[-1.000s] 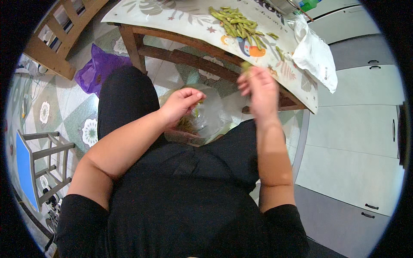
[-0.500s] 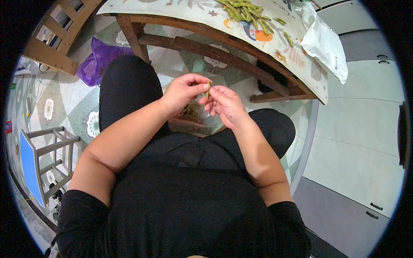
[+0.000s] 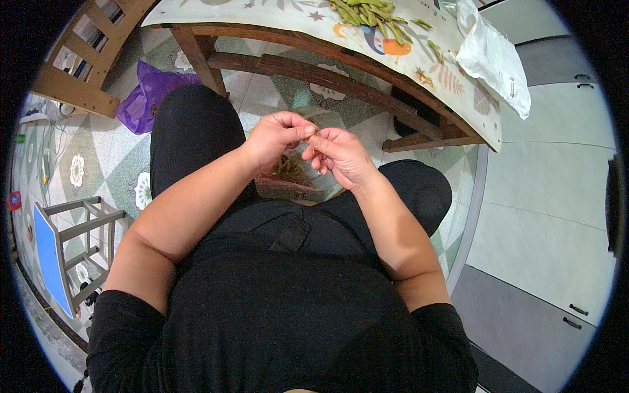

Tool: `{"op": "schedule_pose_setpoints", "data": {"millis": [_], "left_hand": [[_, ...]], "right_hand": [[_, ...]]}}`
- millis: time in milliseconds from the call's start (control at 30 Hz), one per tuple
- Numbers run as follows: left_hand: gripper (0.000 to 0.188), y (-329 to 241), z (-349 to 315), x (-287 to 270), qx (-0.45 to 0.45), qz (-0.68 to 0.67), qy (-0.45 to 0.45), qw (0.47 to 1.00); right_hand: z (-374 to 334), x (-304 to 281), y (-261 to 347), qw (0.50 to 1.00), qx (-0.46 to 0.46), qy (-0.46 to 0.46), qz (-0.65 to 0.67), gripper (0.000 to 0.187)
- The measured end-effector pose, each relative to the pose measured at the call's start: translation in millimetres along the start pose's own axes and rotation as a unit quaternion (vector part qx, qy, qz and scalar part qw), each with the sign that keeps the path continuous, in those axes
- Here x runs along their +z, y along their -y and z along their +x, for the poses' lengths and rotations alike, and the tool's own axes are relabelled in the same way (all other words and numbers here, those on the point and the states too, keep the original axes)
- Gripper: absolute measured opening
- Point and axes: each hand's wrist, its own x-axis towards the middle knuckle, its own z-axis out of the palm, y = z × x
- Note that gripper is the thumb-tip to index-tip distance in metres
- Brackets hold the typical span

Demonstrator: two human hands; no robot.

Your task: The person sits on the floor and shells edamame beans by hand. They pick up pods, squeeze them open, and remove the beans, placing the shelled beans into a metal bowl and the empty pods into a plastic bag.

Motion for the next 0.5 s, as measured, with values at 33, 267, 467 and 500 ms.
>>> {"op": "schedule_pose_setpoints", "data": {"millis": [33,267,467,500], "left_hand": [[0.008,0,-1,1,0.011,0.004,0.000,1.000],[0.008,-5,-5,3,0.100,0.074,0.047,0.991],[0.008,-6,-7,4,0.061,0.006,0.048,0.997],[0.008,-5,-7,4,0.035,-0.017,0.038,0.999]], "right_hand": [[0,0,-1,1.000,0.003,-0.002,0.006,0.011],[0,2,-6,0.997,0.017,0.013,0.076,0.010],[5,1,-14,0.988,-0.017,0.054,0.143,0.011],[6,1,-14,0.987,-0.026,0.059,0.146,0.012]]}}
